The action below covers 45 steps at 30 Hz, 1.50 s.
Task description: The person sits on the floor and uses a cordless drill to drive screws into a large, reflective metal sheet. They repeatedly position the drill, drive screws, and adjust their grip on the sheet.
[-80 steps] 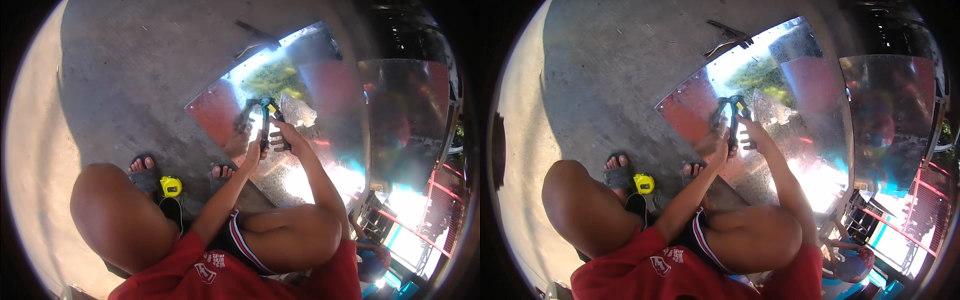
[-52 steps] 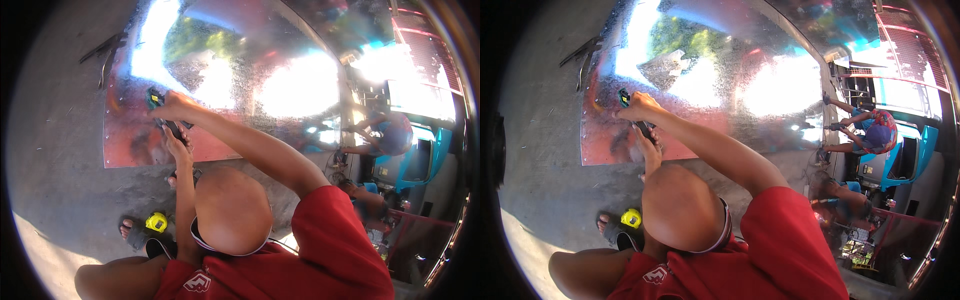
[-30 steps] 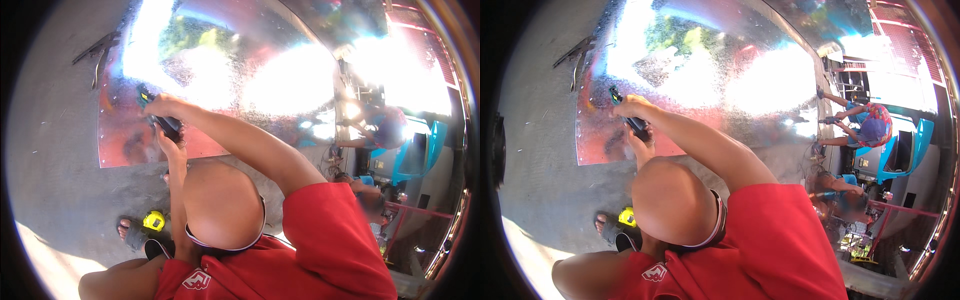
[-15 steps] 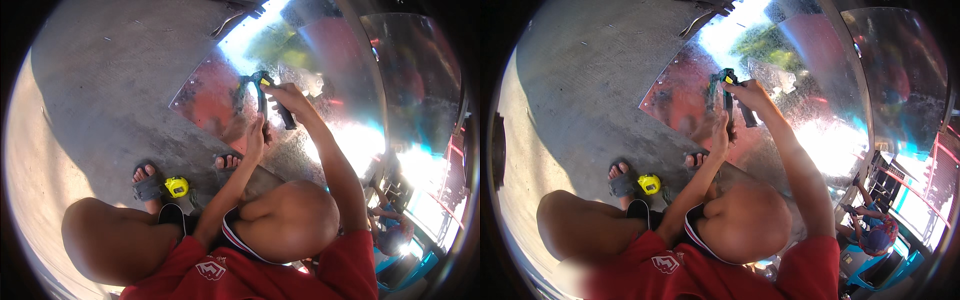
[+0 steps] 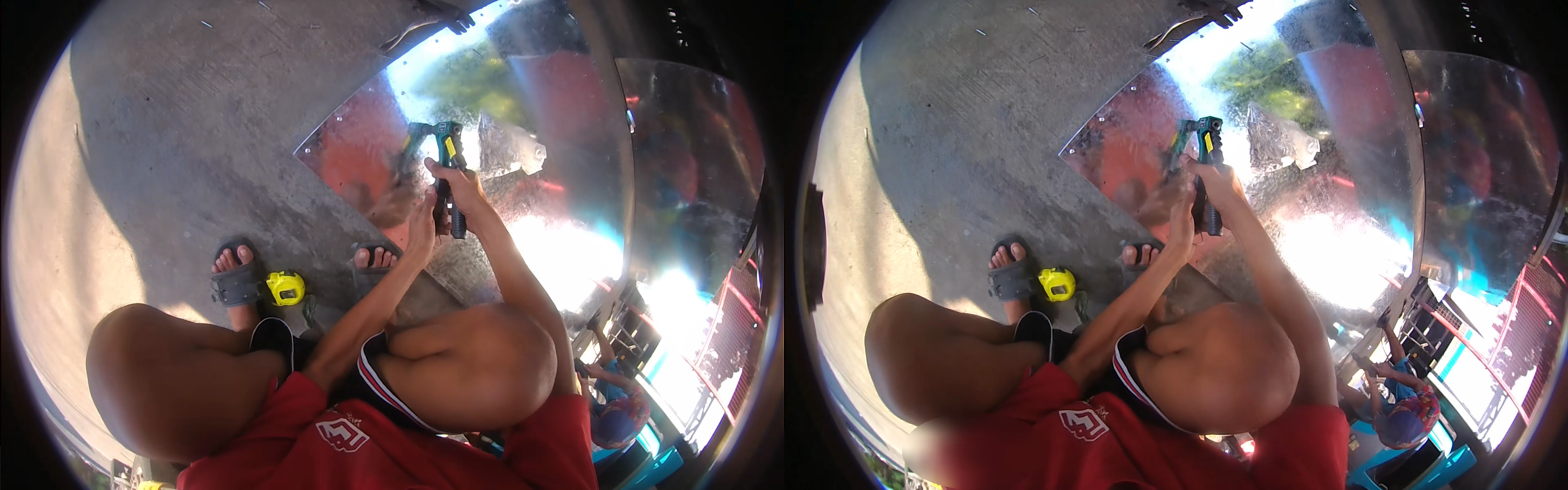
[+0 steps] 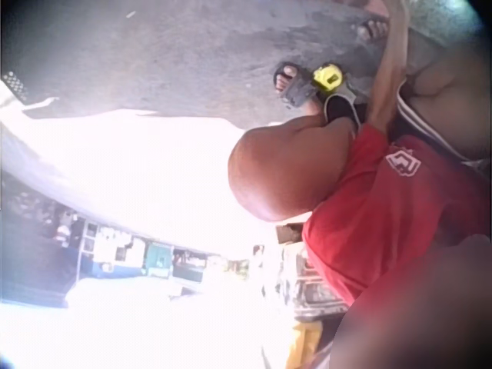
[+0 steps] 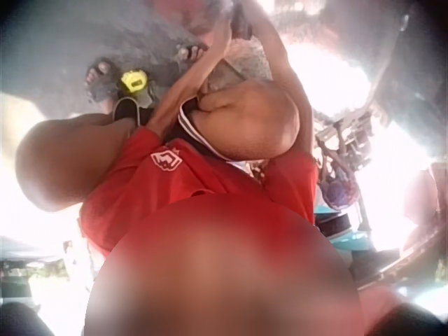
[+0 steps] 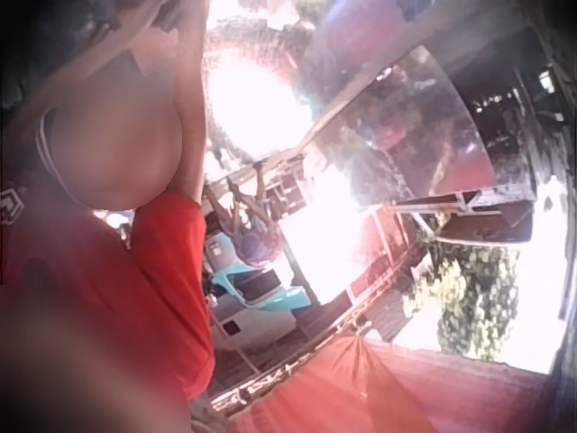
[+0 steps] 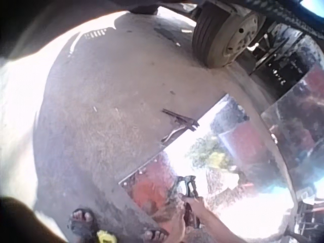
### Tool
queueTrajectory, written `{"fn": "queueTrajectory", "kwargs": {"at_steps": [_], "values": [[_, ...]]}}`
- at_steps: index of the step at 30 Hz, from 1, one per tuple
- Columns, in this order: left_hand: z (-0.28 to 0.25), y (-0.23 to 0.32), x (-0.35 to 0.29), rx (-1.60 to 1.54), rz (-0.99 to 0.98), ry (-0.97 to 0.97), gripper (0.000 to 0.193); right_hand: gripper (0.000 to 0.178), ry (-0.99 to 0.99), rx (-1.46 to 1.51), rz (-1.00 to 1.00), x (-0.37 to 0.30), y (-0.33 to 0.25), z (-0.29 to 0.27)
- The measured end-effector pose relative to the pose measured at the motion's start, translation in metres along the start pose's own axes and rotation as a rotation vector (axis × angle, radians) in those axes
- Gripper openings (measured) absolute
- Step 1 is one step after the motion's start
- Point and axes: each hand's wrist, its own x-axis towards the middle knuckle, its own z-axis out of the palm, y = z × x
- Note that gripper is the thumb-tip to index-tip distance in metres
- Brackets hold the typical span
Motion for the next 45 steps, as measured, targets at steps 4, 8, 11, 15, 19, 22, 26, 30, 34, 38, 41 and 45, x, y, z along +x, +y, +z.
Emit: {"fn": "queueTrajectory", "kwargs": {"at_steps": [4, 8, 11, 15, 19, 22, 26, 30, 34, 38, 41, 45], "values": [[-0.003, 0.0, 0.003, 0.041, 0.044, 0.035, 0.054, 0.036, 0.171, -0.022, -0.087, 0.015, 0.024, 0.008], [0.0, -0.011, 0.009, 0.147, 0.163, 0.062, 0.054, 0.036, 0.436, -0.235, -0.115, 0.026, 0.039, 0.021], [-0.003, -0.016, 0.013, -0.02, 0.004, 0.121, 0.055, 0.039, 0.505, -0.321, -0.138, 0.022, 0.033, 0.03], [-0.007, -0.014, 0.012, -0.025, 0.033, 0.065, 0.058, 0.046, 0.198, -0.217, -0.011, 0.005, 0.001, 0.005], [-0.006, -0.006, 0.006, 0.082, 0.093, 0.0, 0.062, 0.075, 0.201, -0.375, -0.216, -0.016, -0.017, -0.019], [-0.001, -0.002, 0.002, 0.073, 0.059, -0.008, 0.063, 0.074, 0.16, -0.274, 0.022, -0.019, -0.012, -0.006], [0.0, 0.002, -0.001, -0.078, 0.017, -0.006, 0.059, 0.045, 0.219, 0.198, -0.065, -0.001, 0.01, 0.027], [0.002, 0.0, 0.001, -0.142, -0.043, -0.003, 0.057, 0.038, 0.307, -0.036, -0.052, 0.018, 0.03, 0.035], [0.014, -0.011, -0.002, -0.033, 0.058, -0.043, 0.051, 0.036, 0.145, 0.251, 0.027, 0.01, 0.017, 0.006], [0.005, -0.014, -0.003, 0.059, 0.029, -0.094, 0.05, 0.039, 0.044, -0.091, 0.051, -0.008, -0.014, -0.038], [-0.005, -0.011, 0.001, -0.003, 0.009, -0.142, 0.051, 0.04, -0.024, -0.119, 0.1, -0.007, -0.016, -0.035], [-0.006, -0.009, 0.002, -0.057, 0.014, -0.137, 0.053, 0.037, 0.031, -0.053, 0.044, 0.003, -0.001, -0.014]]}}
